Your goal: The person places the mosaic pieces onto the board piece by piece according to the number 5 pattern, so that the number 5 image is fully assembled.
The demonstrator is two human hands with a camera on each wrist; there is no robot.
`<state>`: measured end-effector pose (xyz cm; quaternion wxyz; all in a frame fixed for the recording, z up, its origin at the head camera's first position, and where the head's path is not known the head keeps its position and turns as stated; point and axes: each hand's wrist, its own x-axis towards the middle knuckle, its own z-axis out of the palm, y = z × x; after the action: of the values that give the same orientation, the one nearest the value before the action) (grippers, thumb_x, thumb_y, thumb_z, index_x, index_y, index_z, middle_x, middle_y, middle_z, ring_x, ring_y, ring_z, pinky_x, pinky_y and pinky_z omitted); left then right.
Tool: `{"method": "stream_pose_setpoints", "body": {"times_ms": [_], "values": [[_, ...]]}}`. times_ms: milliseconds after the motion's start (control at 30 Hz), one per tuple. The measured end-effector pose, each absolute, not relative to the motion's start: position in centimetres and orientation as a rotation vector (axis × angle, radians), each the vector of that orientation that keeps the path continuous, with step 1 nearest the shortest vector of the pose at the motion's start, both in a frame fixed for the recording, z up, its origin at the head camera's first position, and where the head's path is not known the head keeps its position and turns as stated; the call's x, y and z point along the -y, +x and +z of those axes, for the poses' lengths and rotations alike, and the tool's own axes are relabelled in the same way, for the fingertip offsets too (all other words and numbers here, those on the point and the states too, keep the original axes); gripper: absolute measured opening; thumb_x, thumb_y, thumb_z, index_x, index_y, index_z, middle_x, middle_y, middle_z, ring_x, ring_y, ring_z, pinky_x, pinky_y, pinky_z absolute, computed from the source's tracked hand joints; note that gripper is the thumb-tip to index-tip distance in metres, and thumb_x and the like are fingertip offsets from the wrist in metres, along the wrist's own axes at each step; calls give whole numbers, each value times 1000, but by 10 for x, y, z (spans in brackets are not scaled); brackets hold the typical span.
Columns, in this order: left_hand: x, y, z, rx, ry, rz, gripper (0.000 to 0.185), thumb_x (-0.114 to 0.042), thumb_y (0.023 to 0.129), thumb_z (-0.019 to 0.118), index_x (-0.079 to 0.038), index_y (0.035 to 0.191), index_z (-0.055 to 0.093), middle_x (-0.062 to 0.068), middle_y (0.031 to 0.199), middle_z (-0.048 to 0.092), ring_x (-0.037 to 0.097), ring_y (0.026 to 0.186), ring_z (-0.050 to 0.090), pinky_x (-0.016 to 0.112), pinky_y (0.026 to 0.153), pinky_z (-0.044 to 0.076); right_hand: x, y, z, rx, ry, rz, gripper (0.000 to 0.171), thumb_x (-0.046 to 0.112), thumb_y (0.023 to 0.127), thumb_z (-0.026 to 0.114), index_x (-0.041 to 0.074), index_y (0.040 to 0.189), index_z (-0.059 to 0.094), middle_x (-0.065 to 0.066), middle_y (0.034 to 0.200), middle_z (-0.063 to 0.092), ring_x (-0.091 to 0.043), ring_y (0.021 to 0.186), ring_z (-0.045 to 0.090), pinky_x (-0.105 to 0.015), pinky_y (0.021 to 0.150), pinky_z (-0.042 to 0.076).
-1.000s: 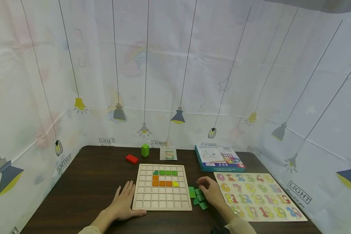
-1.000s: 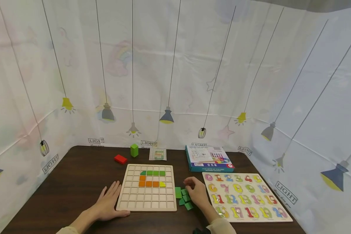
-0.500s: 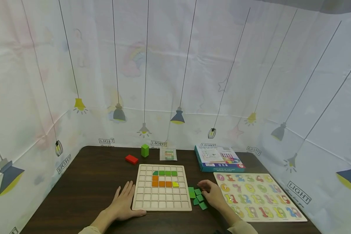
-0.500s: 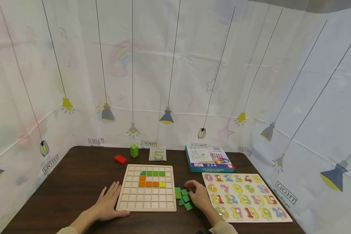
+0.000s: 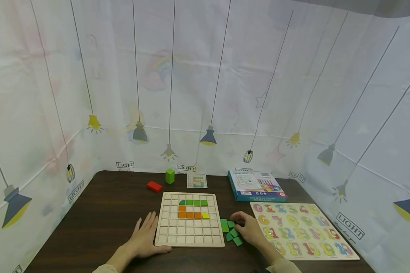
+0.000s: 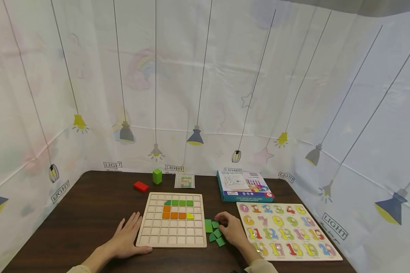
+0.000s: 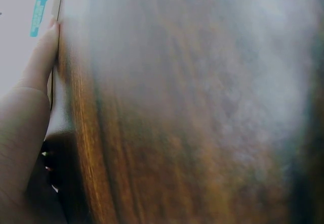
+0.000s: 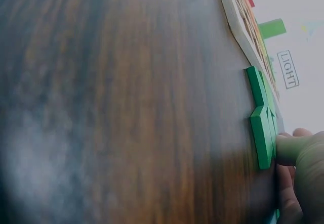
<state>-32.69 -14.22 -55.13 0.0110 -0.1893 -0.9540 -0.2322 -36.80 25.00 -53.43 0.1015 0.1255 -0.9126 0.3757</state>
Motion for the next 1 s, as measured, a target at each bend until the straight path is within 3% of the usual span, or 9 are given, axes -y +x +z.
{"method": "stream_pose_setpoints", "body": {"times_ms": [567, 1000], "values": [[144, -332, -559, 2981, -574, -679, 119, -80, 68, 56, 2, 148, 24, 23, 153, 16, 36, 141, 9, 60, 106, 3, -237, -369, -533, 2552, 376, 1193, 27, -7, 80, 69, 7, 102, 65, -1, 95, 67, -17, 90, 63, -35, 79, 52], [142, -329, -556, 2984, -569, -704, 117, -77, 70, 59, 2, 148, 24, 23, 153, 15, 36, 141, 8, 60, 106, 2, -210, -370, -531, 2537, 498, 1247, 26, -6, 82, 66, 4, 105, 64, -4, 98, 67, -19, 89, 63, -26, 74, 51]]}}
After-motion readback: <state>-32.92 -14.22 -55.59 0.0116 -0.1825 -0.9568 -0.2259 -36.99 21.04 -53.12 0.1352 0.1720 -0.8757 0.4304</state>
